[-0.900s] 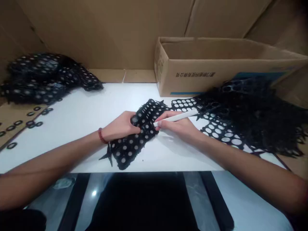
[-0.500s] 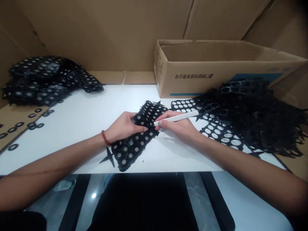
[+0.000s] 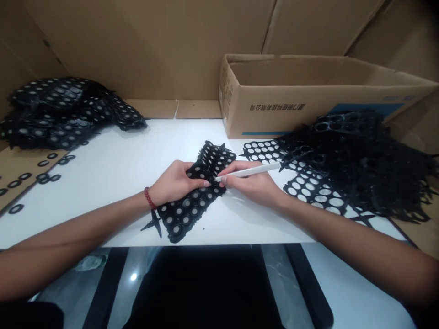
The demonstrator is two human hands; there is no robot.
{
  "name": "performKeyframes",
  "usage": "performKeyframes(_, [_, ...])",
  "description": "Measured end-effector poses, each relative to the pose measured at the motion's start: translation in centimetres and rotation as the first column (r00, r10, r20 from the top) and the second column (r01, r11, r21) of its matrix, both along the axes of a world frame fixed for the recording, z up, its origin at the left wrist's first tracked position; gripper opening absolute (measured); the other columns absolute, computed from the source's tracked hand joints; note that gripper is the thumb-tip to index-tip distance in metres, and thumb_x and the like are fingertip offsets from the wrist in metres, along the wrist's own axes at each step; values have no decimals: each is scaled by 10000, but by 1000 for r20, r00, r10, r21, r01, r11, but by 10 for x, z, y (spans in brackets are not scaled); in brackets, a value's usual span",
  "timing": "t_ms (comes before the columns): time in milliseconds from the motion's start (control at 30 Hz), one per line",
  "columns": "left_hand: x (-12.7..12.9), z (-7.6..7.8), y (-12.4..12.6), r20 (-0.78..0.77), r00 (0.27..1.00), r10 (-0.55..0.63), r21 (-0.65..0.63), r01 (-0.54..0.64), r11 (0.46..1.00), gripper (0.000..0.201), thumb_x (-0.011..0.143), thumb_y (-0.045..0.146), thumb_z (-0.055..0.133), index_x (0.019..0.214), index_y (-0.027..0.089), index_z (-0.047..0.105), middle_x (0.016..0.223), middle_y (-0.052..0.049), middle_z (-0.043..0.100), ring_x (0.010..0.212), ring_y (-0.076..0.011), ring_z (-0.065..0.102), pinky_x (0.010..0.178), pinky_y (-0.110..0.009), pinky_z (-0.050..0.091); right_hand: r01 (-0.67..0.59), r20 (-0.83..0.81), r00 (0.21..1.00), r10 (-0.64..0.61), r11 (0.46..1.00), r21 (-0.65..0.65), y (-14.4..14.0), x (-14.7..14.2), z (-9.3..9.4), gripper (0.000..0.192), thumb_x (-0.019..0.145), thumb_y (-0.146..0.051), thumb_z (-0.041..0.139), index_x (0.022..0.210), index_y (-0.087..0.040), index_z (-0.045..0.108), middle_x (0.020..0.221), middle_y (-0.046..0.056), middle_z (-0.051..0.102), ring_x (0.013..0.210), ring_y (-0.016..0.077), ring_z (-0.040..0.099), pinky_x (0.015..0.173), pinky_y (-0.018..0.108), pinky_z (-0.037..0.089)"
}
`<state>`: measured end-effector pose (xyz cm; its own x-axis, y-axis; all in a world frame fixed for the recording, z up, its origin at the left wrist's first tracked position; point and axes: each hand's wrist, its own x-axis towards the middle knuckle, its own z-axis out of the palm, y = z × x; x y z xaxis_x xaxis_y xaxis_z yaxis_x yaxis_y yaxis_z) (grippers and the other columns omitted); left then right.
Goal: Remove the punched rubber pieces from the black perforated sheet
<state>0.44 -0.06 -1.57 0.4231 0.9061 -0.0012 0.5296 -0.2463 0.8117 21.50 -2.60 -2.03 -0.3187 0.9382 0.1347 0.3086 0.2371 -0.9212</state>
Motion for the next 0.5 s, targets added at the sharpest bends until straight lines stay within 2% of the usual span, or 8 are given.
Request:
performKeyframes(167, [-1,-3,-3,25,1000,5,40,-6,999,208,698,343,715,681,143,660,703,20,692,634,-147,612,575,-222,476,30,80,996,-40,993,117,-5,-3,-6,120,797,-201,604,817,-133,701,811,12,644,712,84,589,594,151,434])
performKeyframes(300, [-1,-4,-4,48,999,-14,48,12,999,186,705,313,700,660,139,648,690,21,684,639,-147,612,585,-223,479,9,155,988,-29,992,129,-6,-10,-9,117,771,-143,581,769,-133,697,765,-6,634,669,70,565,558,141,394])
performKeyframes(400, [-1,-3,-5,63,997,-49,47,46,998,158,702,287,695,665,140,649,695,22,683,649,-144,612,609,-224,483,-14,189,982,-7,994,107,-5,-12,-7,117,749,-117,567,716,-127,679,742,-11,626,667,69,555,558,143,385])
performKeyframes(500, [-1,0,-2,27,999,-47,12,46,999,158,684,295,704,688,143,660,714,15,696,656,-155,622,598,-229,487,-9,86,996,10,1000,-23,-2,-8,-3,103,753,-140,568,749,-116,668,732,3,625,650,78,558,542,144,391])
